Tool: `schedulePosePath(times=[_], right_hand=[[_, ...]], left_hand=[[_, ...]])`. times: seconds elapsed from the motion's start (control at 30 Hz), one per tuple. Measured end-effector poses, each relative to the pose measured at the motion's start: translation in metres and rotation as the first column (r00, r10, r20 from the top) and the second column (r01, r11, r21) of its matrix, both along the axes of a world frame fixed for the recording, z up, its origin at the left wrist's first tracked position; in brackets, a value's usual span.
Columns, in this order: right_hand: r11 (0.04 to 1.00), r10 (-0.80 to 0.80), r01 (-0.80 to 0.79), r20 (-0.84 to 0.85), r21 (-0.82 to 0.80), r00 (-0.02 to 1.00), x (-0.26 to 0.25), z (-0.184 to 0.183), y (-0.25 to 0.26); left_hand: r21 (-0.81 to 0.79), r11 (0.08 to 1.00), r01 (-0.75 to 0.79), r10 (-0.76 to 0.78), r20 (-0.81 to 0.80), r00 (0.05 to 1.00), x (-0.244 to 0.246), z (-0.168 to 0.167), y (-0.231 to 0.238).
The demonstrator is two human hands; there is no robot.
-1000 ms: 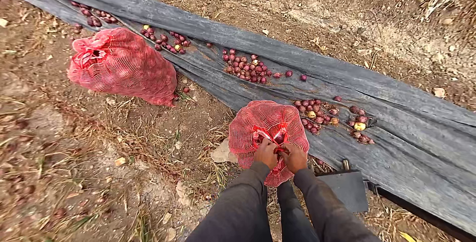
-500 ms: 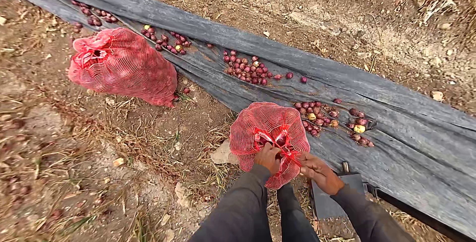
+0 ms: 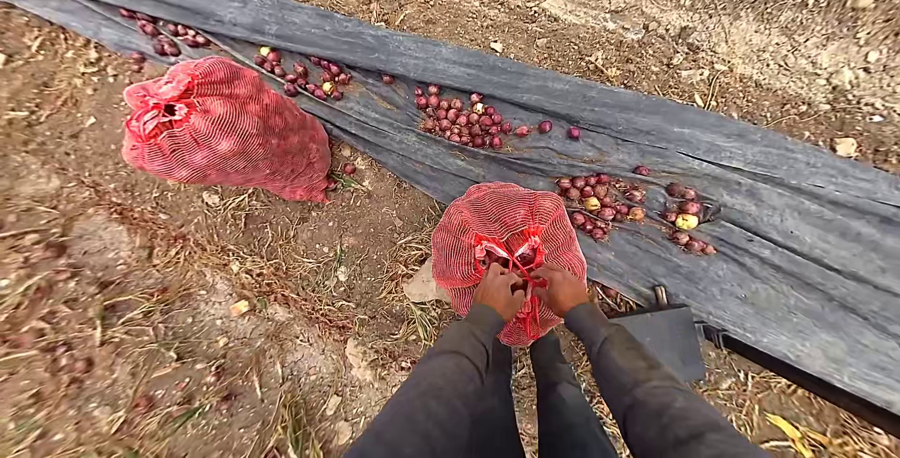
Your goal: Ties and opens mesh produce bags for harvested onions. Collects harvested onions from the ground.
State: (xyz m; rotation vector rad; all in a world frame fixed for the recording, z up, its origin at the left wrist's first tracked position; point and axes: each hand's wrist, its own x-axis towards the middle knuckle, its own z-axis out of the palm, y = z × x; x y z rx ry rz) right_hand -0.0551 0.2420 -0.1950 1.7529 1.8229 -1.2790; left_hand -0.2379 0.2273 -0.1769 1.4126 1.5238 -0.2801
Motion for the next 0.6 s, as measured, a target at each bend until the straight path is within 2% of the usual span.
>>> schedulePosePath(times=[0.1,0.2,0.3,0.4,0.6], right_hand=[[0.992,-0.078,0.079,-0.013,0.094,0.997,-0.001,-0.012,-0.008],[0.980,-0.154,0.167,-0.123,0.110,0.980,-0.001,-0.016,-0.013],[0.989,-0.115,0.116,-0.017,0.093,0.993,-0.002,-0.019,-0.012],[0.990,-0.102,0.100,0.025,0.097,0.994,0.001,-0.024,-0.012],[0.941,-0.078,0.137,-0.196,0.310,0.977,0.011,-0.029,-0.016]], left_hand=[[0.004,0.997,-0.077,0.077,-0.023,0.997,0.010,0.005,-0.002],[0.030,0.991,-0.129,0.131,-0.051,0.990,0.023,0.004,-0.002],[-0.027,0.996,-0.091,0.087,-0.121,0.989,0.031,-0.006,0.002],[-0.079,0.995,-0.066,0.063,-0.049,0.997,0.031,-0.014,0.004],[0.053,0.990,-0.132,0.126,0.104,0.987,0.020,-0.022,0.000]])
